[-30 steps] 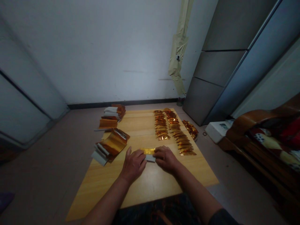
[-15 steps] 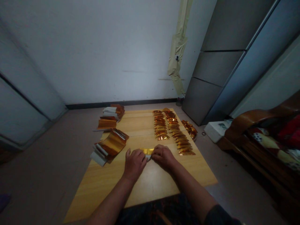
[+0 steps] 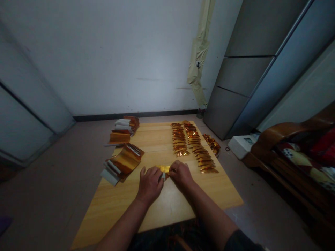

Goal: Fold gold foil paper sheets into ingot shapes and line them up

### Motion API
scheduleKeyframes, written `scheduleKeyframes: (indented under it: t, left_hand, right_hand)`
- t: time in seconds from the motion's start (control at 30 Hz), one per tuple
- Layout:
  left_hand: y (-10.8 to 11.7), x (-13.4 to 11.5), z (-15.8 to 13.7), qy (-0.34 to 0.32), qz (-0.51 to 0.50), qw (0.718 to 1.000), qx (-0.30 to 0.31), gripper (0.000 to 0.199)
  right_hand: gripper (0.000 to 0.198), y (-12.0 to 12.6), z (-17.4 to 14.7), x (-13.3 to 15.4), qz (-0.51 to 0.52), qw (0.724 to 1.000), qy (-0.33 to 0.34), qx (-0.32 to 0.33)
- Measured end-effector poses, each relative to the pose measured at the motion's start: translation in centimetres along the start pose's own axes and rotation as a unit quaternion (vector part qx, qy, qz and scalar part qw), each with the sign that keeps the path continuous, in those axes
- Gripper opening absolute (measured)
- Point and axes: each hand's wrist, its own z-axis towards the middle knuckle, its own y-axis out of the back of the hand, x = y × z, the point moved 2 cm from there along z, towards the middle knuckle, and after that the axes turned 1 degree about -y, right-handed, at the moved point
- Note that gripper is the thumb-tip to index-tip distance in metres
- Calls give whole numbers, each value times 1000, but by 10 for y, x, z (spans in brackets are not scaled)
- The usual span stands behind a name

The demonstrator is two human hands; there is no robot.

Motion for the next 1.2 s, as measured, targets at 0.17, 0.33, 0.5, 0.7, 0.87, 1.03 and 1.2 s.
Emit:
scheduleKeyframes:
  t: [0.17,0.33,0.5,0.7,0.87,1.03,1.2]
  left_hand:
    - [5,-3,-2,-21,17,999,28,24]
    - [4,0,-7,-56,48,996,53,27]
    - [1,5,-10,-75,66,993,63,34]
    - [-4,10,-12,-77,65,993,69,37]
    - [-4,13,-12,-78,50,992,81,35]
    - [0,11,-10,-79,55,991,91,34]
    - [3,7,-8,-70,47,992,93,32]
  right_hand:
    - [12,0,-1,1,6,1000,-4,4]
    - [11,-2,-1,-1,2,1000,-1,-2]
    - [10,-6,-1,-3,11,1000,-6,-5]
    - [11,-7,-2,-3,26,999,-3,-20]
    - [10,-6,-3,-3,31,999,-2,-25]
    - [11,-7,-3,-4,23,999,2,-24]
    - [14,-10,-2,-6,29,999,1,-28]
